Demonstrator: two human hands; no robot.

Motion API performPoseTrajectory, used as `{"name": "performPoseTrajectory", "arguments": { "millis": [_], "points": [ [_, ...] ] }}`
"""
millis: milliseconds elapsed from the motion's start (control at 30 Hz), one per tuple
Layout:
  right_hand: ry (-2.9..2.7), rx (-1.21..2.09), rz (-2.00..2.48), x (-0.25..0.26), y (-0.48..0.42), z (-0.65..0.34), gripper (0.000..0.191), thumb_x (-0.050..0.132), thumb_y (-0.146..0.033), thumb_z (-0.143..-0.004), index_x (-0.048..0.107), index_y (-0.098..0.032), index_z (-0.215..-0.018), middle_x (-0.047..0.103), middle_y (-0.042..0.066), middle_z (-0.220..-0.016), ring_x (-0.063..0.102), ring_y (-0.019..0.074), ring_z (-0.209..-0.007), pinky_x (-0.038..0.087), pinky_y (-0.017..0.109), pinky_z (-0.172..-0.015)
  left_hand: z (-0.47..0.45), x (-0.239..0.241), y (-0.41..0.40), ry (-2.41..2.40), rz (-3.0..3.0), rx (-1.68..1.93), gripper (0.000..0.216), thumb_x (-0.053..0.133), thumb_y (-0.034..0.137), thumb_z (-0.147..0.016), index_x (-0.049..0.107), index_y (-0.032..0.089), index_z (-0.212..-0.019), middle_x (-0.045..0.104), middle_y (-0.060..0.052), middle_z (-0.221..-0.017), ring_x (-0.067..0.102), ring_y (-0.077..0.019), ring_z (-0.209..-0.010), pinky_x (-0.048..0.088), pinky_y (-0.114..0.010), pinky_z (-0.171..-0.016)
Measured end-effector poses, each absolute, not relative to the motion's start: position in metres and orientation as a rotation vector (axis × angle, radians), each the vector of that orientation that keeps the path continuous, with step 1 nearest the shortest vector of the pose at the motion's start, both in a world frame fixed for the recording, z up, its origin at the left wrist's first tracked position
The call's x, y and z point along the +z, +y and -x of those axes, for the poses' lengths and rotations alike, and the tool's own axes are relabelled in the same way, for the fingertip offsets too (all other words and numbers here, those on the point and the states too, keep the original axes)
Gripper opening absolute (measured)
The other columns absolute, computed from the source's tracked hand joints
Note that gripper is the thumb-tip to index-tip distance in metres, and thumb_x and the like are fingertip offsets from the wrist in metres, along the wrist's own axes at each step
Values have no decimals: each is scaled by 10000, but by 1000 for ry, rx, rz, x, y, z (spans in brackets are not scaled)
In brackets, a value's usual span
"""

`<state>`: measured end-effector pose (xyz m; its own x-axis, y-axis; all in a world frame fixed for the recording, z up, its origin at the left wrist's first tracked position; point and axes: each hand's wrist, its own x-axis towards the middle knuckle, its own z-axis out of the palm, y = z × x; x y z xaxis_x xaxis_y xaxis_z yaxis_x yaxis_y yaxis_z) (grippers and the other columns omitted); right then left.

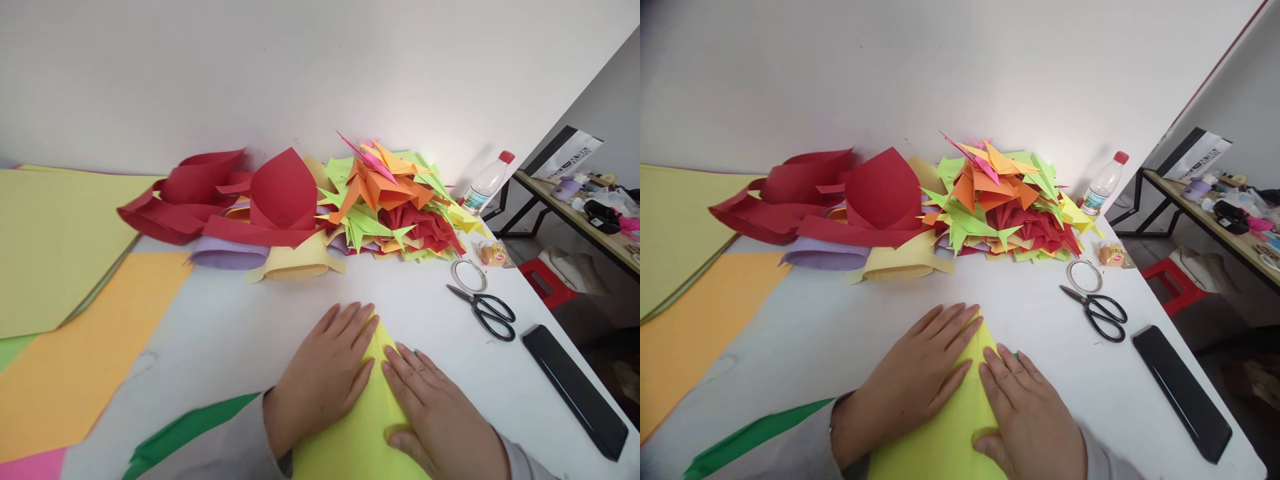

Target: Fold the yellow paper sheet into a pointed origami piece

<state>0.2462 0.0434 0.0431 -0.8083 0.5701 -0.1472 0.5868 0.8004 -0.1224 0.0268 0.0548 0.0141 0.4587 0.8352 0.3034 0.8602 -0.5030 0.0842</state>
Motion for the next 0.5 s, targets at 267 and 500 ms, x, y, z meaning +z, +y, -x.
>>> {"name": "performPoseTrajectory", "arguments": {
  "millis": [267, 500],
  "points": [
    [2901, -280, -953, 41, 43, -248, 650, 586, -316, -911, 346, -108, -1478, 243, 104, -1561, 234, 256, -1452, 353, 438, -1150, -27, 14, 54, -1531, 2587, -508, 470, 389, 369, -936, 531, 152, -1329, 509, -139, -1425, 442, -290, -1311, 322, -458, -1085],
    [2922, -254, -959, 39, 42, -249, 655, 593, -307, -907, 344, -111, -1480, 254, 108, -1561, 239, 255, -1451, 359, 435, -1150, -26, 17, 56, -1534, 2630, -491, 478, 382, 358, -929, 531, 148, -1332, 516, -112, -1427, 461, -298, -1282, 335, -467, -1069]
  ]
}}
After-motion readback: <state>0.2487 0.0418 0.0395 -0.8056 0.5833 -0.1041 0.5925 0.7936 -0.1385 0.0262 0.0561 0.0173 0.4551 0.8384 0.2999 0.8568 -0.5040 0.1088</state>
